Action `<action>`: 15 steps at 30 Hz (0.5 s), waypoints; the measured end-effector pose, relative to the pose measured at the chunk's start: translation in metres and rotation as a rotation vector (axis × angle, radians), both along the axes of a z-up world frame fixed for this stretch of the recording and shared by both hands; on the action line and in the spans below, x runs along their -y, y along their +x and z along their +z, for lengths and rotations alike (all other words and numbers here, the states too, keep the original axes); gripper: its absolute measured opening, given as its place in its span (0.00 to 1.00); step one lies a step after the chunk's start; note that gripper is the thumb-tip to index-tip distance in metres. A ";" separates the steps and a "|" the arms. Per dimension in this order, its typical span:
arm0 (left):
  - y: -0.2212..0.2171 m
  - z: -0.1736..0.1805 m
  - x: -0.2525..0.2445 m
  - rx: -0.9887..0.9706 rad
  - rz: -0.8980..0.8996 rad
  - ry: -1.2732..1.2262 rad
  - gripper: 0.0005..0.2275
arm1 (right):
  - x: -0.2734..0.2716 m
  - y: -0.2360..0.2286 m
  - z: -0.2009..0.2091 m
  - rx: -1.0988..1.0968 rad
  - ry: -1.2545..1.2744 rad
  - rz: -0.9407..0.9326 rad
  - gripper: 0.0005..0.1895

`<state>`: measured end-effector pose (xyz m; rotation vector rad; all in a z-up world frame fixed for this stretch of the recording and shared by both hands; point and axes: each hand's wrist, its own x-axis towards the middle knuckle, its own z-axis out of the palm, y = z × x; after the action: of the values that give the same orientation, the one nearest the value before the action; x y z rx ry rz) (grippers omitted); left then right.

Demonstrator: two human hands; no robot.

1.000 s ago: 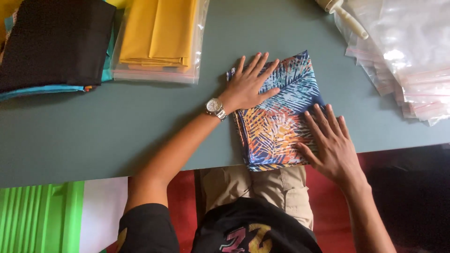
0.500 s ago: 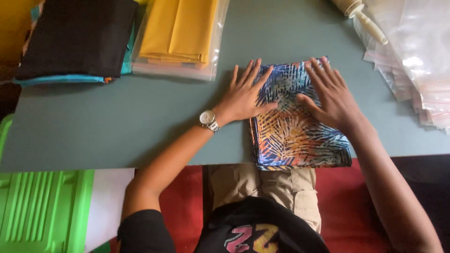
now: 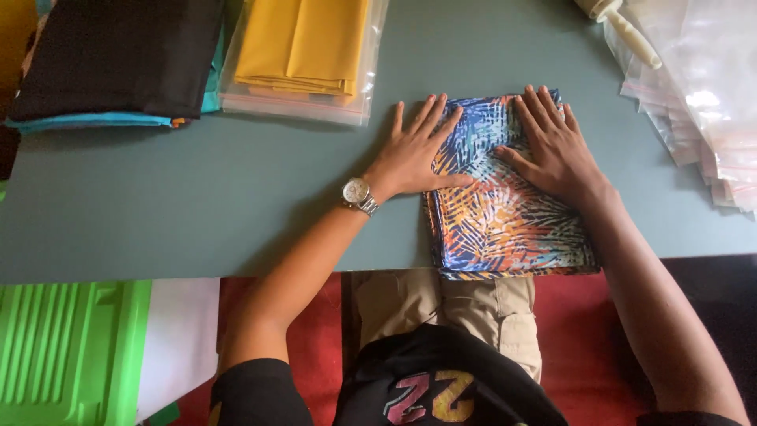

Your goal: Folding a piece of patterned fabric and placing it into a clear plastic bag for packaging.

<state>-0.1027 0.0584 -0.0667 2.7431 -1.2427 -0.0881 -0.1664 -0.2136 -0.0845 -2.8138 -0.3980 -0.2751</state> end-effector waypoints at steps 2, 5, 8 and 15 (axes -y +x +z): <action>0.001 -0.002 -0.001 0.015 0.000 -0.013 0.54 | 0.000 0.000 -0.002 -0.013 -0.001 -0.007 0.49; 0.007 -0.002 -0.003 -0.010 -0.010 -0.068 0.55 | -0.001 0.000 -0.008 -0.003 -0.007 -0.026 0.48; 0.018 0.002 -0.011 0.052 0.020 -0.109 0.57 | -0.011 -0.002 -0.010 0.054 -0.033 -0.111 0.48; 0.028 0.000 -0.041 0.037 0.012 -0.299 0.46 | 0.047 0.035 -0.057 0.161 0.144 -0.168 0.42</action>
<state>-0.0745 0.0991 -0.0665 2.5042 -1.1432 0.1394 -0.1311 -0.2609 -0.1415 -2.6949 -0.1670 -0.5462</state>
